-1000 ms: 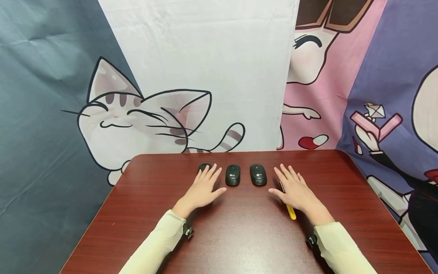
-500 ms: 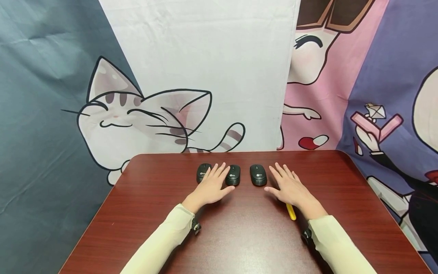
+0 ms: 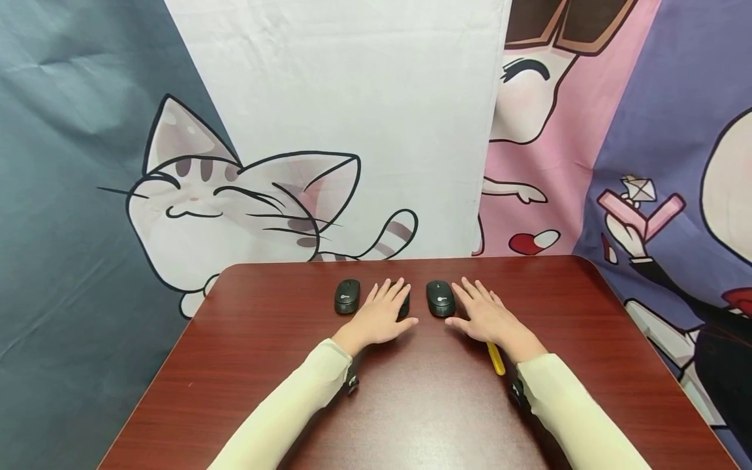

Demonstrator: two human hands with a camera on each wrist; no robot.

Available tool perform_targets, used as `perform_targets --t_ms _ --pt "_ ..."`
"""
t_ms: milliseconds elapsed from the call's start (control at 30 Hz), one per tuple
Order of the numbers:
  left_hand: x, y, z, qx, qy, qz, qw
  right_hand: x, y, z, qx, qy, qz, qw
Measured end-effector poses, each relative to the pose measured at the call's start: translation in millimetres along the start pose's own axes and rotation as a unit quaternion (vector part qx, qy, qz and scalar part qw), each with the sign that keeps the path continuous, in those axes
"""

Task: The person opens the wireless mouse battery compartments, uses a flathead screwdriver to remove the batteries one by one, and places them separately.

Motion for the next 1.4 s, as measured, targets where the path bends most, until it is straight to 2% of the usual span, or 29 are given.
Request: perform_targets --t_ms 333,533,900,1100,1400 --pt "-14.0 -23.5 -5.0 0.028 -0.026 -0.007 0.9993 -0.1 -11.2 -4.9 0.022 0.004 -0.01 0.9997" --pt "-19.9 -37.9 -8.2 0.033 -0.037 -0.008 0.9987 -0.7 -18.2 -5.7 0.03 0.01 -0.006 0.9995" --pt "-31.5 -54.3 -10.3 0.05 -0.064 -0.012 0.9967 -7.1 -28.4 -6.8 0.04 0.021 0.012 0.9989" --pt "-35.1 -55.6 -7.9 0.039 -0.06 -0.022 0.9972 -5.6 -28.8 -6.0 0.047 0.024 0.036 0.998" --pt "-39.3 -46.8 -3.4 0.024 -0.071 -0.043 0.9962 1.4 -22.2 -6.2 0.052 0.026 0.089 0.9943"
Point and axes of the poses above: each hand's wrist, its own y-axis away from the middle knuckle, its own z-axis out of the back of the hand, x = y × z, the point moved 2 cm from there along -y, towards the middle knuckle, and after that the axes turned 15 degrees about -y, right-handed, at the moved point
